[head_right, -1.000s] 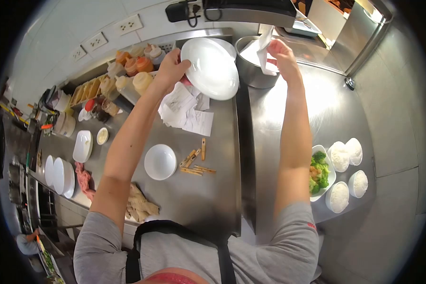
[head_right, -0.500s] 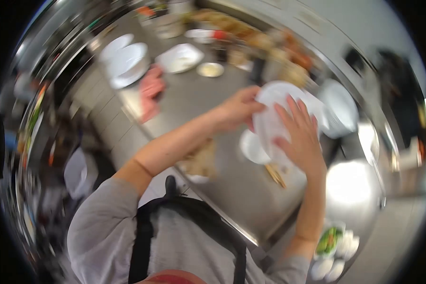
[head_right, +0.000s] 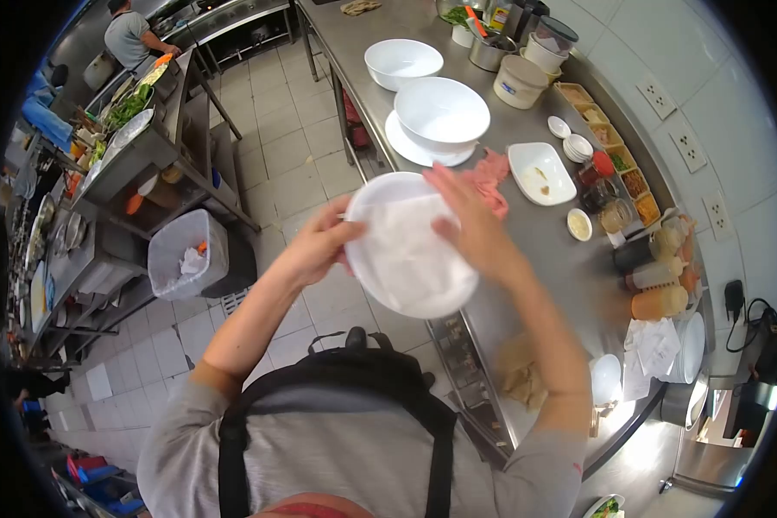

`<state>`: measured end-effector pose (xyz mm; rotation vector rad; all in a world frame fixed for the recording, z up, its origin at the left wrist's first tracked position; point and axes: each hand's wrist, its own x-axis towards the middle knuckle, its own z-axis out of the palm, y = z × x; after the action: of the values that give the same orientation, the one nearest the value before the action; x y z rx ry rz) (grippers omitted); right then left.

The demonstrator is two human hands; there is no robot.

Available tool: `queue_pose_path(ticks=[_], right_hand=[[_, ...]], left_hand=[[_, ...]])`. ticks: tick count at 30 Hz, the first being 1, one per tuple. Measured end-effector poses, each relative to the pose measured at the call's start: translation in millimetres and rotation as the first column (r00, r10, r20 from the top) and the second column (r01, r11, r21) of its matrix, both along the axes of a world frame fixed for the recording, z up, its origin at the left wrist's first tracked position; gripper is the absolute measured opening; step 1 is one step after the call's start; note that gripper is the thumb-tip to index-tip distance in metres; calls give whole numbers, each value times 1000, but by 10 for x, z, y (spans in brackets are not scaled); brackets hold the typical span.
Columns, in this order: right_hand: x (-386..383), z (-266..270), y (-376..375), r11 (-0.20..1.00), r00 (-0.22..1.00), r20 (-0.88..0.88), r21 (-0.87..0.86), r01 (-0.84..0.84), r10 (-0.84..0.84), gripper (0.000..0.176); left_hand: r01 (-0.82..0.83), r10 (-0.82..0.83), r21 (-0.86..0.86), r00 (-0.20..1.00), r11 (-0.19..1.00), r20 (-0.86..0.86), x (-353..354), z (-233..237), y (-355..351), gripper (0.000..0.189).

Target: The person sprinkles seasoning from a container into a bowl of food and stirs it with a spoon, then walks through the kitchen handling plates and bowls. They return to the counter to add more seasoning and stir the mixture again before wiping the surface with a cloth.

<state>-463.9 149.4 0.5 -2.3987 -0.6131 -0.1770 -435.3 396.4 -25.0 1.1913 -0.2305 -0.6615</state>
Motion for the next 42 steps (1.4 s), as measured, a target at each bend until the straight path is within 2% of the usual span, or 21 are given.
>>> queue_pose_path(ticks=[2, 4, 6, 8, 11, 14, 17, 18, 21, 22, 25, 26, 30, 36, 39, 42], right_hand=[[554, 27, 62, 996, 997, 2, 45, 78, -78, 55], [1113, -51, 51, 964, 972, 47, 150, 221, -230, 49], [1709, -153, -172, 944, 938, 110, 55, 325, -329, 47], [2255, -315, -429, 874, 862, 155, 15, 486, -482, 47], [2943, -342, -741, 804, 796, -118, -30, 594, -593, 50], [3537, -463, -916, 750, 742, -149, -260, 608, -653, 48], [3951, -682, -968, 789, 674, -464, -96, 607, -575, 39], [4119, -876, -1041, 791, 651, -625, 86, 606, -430, 36], [4275, -835, -924, 762, 535, -794, 147, 631, -290, 32], [4401, -814, -935, 798, 533, -787, 89, 596, -311, 30], [4554, -606, -962, 835, 592, -753, 106, 540, -287, 31], [4616, -564, -973, 828, 562, -768, 76, 555, -307, 32], [4576, -359, -1070, 803, 591, -781, 214, 555, -200, 34], [4461, -225, -1130, 735, 607, -783, 330, 592, -138, 34], [4309, -124, -949, 664, 602, -768, 336, 668, -218, 35], [4216, -122, -832, 574, 556, -770, 313, 756, -313, 36]], left_hand=[[-86, 86, 20, 996, 996, 6, 177, 53, 409, 29], [-190, 190, 41, 982, 981, -5, 361, 12, 739, 28], [-280, 280, 46, 960, 959, -12, 547, -33, 983, 26], [-334, 334, 15, 943, 943, -9, 759, -109, 1161, 23], [-389, 389, 23, 921, 921, 16, 1120, -171, 1288, 18], [-388, 386, 45, 921, 921, 42, 1534, -210, 1303, 16], [-380, 378, 60, 925, 923, 42, 1994, -260, 1245, 15], [-374, 373, 69, 927, 925, 34, 2148, -262, 1213, 15], [-347, 347, 94, 938, 933, 19, 2572, -262, 1102, 18], [-342, 342, 113, 940, 933, 20, 2714, -257, 1051, 19], [-313, 315, 144, 949, 939, 10, 3090, -298, 893, 23], [-292, 295, 143, 956, 946, 4, 3217, -327, 841, 24], [-172, 176, 147, 984, 974, -12, 3733, -449, 607, 25], [92, -88, 191, 996, 977, -29, 4593, -681, 220, 19], [252, -248, 204, 968, 946, -46, 5061, -781, 53, 21], [249, -307, 393, 948, 885, 89, 5490, -977, -136, 25]])
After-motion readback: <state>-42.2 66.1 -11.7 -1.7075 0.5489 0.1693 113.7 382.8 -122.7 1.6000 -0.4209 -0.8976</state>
